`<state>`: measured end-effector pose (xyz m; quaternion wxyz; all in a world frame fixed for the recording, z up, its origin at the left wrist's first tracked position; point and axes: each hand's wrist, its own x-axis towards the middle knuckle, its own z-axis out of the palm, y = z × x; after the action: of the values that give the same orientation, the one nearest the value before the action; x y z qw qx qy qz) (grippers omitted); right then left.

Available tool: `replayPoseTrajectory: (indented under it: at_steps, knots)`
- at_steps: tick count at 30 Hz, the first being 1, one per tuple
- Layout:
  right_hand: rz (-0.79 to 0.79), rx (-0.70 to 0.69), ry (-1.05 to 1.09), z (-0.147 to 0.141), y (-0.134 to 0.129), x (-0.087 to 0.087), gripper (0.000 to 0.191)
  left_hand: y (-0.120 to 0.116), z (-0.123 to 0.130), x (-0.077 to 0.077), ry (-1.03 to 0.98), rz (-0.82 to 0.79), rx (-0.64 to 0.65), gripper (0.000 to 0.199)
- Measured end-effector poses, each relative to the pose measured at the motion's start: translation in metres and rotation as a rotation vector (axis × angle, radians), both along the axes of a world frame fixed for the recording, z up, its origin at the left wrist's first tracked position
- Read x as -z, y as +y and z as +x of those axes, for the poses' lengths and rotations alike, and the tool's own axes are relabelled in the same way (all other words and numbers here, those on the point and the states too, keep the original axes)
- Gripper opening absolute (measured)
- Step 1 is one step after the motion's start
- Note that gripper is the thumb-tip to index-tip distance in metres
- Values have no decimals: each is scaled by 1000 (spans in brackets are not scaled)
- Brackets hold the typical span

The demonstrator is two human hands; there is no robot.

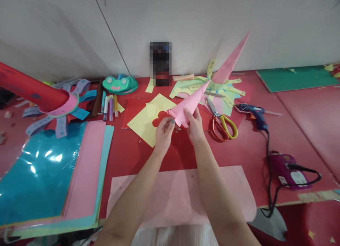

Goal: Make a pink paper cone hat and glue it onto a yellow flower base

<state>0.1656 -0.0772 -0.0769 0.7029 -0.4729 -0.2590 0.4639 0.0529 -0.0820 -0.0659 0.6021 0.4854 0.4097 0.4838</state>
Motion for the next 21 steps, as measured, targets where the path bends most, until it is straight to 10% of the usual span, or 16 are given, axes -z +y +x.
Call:
replayPoseTrajectory:
  at_steps: [11,21]
  knots:
    - [-22,0,-5,-1,0,1,36,3,2,2,-29,-38,35,53]
    - [57,91,-154,-2,0,2,46,-1,2,-2,95,4,-28,31]
